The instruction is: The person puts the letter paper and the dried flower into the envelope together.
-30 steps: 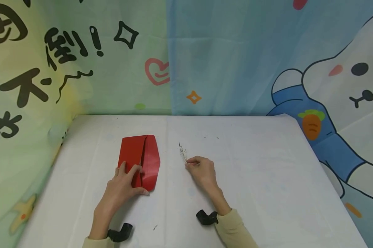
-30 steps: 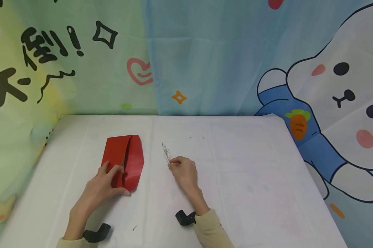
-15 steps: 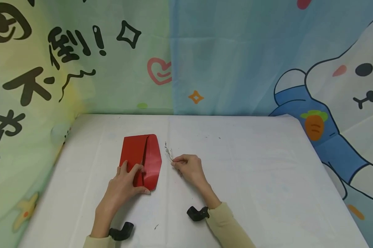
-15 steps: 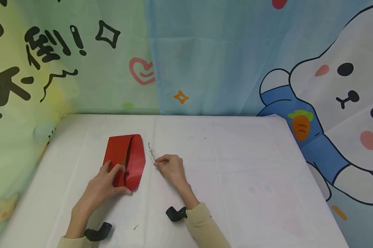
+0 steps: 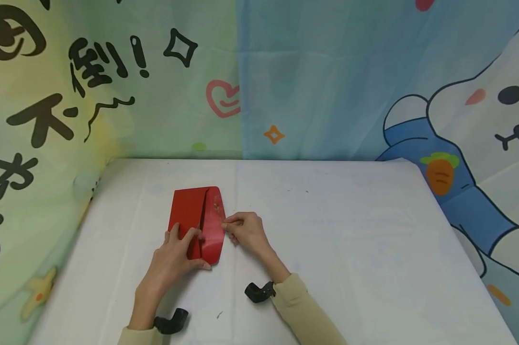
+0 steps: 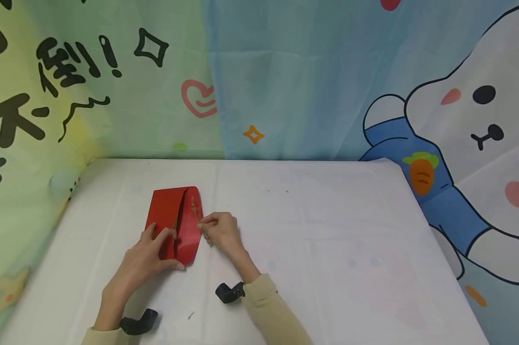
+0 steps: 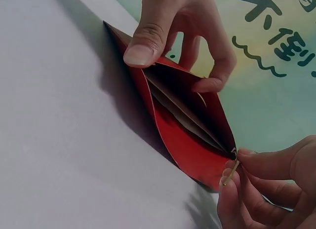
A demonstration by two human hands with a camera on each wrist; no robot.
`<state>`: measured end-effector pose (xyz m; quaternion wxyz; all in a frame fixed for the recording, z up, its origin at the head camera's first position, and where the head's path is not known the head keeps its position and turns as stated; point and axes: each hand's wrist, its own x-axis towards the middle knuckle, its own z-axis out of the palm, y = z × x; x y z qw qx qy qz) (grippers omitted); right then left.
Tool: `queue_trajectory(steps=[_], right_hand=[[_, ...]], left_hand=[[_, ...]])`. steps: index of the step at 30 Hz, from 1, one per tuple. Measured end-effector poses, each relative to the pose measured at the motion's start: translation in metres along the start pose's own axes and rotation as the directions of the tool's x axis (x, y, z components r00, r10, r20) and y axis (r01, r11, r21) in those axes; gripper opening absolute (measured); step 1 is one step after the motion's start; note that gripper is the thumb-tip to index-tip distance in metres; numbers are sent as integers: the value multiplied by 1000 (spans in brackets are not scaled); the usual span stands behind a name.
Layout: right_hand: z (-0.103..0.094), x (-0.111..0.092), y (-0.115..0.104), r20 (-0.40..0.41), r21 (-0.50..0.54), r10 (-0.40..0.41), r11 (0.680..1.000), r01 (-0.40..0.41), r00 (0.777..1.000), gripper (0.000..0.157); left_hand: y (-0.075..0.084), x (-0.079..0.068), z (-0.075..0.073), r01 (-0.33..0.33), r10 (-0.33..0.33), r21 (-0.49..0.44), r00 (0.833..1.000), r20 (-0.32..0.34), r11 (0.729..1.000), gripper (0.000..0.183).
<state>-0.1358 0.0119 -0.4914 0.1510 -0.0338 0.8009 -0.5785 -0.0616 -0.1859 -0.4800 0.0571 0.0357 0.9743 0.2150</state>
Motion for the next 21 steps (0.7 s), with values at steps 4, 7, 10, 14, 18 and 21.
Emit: queue_trajectory(steps=[4,7,10,14,18,21], right_hand=[[6,4,-3,14,26,9,1000,-9,1000,12],[11,7,-5,17,26,15,1000,-15,1000,12],[16,10,-8,17,37,22,999,-23,1000,14],[22,14,-11,19,77,48,996,-50,999,15],[27,17,-13,24,88,69,994,-70,997,15],[32,19,-14,30,86,70,994,-73,997,15]], left_hand=[[0,0,-1,10,-10,-5,1000,6,1000,73],[1,0,-1,17,-17,-1,1000,8,1000,75],[2,1,-2,24,-24,3,1000,11,1000,77],[1,1,-1,32,-32,8,999,12,999,79],[-1,1,0,31,-31,10,999,14,999,79],[-2,1,0,30,-30,10,999,13,1000,78]])
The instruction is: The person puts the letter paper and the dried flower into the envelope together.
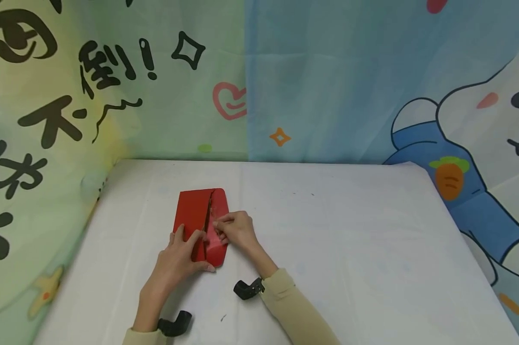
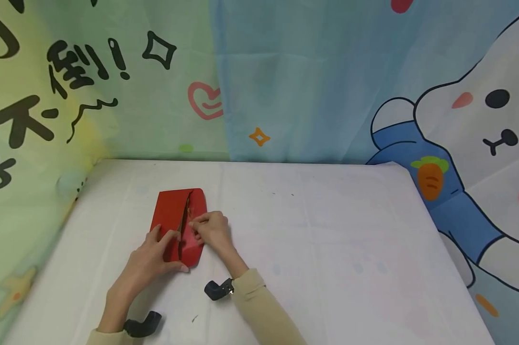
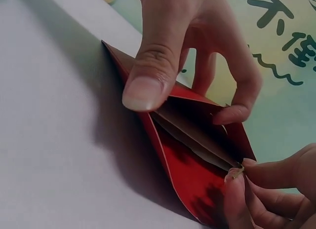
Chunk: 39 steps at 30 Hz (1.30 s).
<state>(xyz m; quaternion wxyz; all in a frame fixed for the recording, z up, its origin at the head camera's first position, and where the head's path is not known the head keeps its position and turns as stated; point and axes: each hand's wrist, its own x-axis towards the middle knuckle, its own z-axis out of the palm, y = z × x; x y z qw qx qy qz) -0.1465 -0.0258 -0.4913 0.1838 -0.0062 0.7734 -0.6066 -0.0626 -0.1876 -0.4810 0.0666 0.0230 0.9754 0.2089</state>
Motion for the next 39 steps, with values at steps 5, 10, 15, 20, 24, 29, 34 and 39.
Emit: queue_trajectory(steps=[5,10,15,20,24,29,34,39], right_hand=[[4,2,0,4,6,-4,1000,4,1000,15],[10,3,0,6,33,-4,999,4,1000,14],[18,2,-1,-16,13,6,1000,-5,1000,13],[27,1,-1,-49,-54,4,999,-6,999,13],[30,2,0,-64,-140,-39,990,30,997,15],[32,3,0,-97,-304,-85,951,52,992,13],[35,5,-1,-120,-417,-107,908,48,987,11],[34,4,0,-91,-459,-113,887,59,989,13]], left_hand=[[1,0,0,-1,1,4,1000,1,1000,78],[2,0,-2,-2,2,7,1000,-6,1000,78],[2,0,-2,-1,1,11,1000,-10,1000,79],[2,0,-1,4,-4,7,1000,-9,1000,79],[2,0,0,4,-4,8,1000,-13,1000,79],[2,0,0,-3,3,9,1000,-17,1000,76],[2,0,0,-4,4,10,1000,-17,1000,76],[2,-1,0,4,-4,7,1000,-1,1000,79]])
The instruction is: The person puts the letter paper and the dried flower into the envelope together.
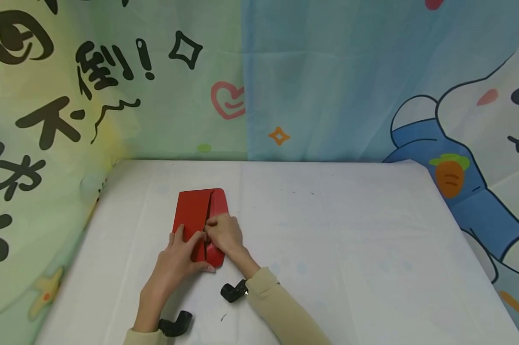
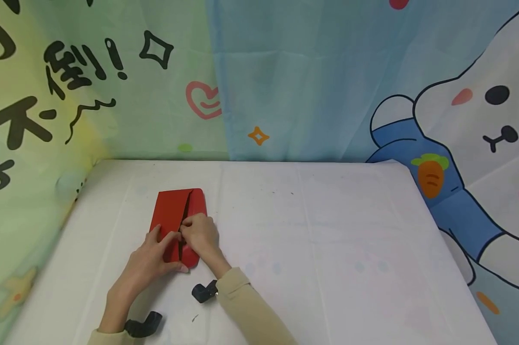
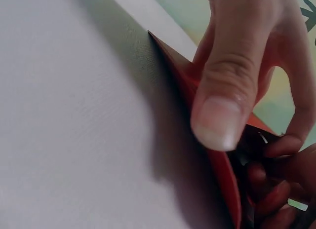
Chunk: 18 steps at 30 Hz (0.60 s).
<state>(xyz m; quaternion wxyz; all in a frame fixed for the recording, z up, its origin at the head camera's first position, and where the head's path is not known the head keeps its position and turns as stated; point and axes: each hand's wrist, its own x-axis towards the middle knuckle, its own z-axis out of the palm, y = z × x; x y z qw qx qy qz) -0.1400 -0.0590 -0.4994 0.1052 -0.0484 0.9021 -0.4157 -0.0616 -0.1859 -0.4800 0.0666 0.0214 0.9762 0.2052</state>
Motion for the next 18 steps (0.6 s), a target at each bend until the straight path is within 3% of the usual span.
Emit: queue_trajectory(steps=[4,10,18], right_hand=[[-3,-2,3,23,3,-43,999,43,999,14],[-14,-8,9,61,24,-46,999,45,997,15],[-39,-27,22,166,278,-115,958,65,979,16]], left_hand=[[1,0,1,-3,3,5,1000,9,1000,81],[3,-1,1,-9,9,10,1000,16,1000,77],[6,-3,2,-3,3,40,1000,8,999,88]])
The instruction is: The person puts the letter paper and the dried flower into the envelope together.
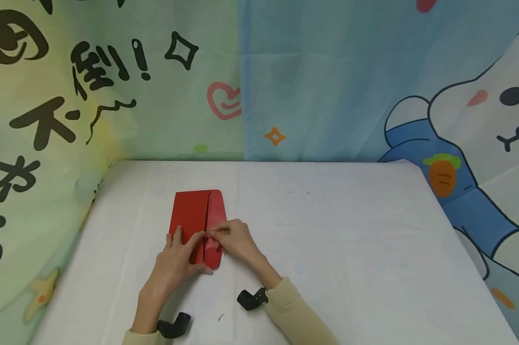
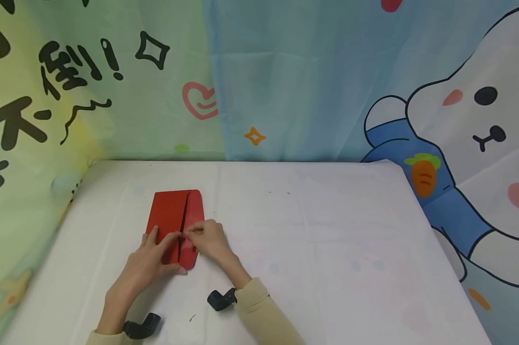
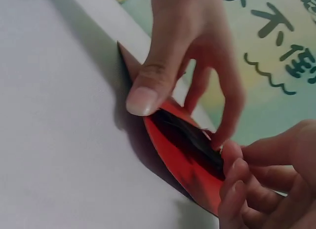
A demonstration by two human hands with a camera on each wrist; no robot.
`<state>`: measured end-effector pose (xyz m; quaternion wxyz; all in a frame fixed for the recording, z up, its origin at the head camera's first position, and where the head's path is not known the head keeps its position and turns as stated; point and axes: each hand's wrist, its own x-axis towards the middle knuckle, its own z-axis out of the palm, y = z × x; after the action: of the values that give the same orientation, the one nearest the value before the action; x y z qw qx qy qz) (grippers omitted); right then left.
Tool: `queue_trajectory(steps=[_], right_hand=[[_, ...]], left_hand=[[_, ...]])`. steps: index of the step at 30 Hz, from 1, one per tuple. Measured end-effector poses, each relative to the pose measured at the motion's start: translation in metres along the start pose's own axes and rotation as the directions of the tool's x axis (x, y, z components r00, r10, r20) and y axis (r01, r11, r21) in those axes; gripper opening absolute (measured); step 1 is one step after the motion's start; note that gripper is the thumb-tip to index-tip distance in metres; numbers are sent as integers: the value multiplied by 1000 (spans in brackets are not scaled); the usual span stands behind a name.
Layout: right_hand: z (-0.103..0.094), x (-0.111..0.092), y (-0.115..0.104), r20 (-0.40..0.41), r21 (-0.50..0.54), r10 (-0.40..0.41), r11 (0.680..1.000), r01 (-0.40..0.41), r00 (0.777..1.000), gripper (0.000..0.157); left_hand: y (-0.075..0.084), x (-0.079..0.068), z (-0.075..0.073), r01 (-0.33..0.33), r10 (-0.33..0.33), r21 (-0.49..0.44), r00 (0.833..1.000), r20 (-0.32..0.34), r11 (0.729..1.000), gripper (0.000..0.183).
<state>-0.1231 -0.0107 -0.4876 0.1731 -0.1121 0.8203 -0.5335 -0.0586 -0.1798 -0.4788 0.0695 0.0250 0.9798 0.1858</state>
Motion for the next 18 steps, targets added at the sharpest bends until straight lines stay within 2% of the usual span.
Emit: queue_trajectory(steps=[5,8,12,18], right_hand=[[-15,-18,2,28,55,7,998,-9,1000,19],[-24,-27,5,23,42,4,999,-5,1000,21],[-34,-39,10,-13,-33,-41,999,40,999,20],[-47,-56,22,-74,-147,-150,979,138,986,18]], left_hand=[[2,0,1,3,-3,11,1000,-15,1000,97],[3,0,2,4,-4,16,1000,-20,1000,95],[4,0,4,-8,9,23,999,-32,1000,92],[4,-1,7,-41,44,43,997,-64,998,90]])
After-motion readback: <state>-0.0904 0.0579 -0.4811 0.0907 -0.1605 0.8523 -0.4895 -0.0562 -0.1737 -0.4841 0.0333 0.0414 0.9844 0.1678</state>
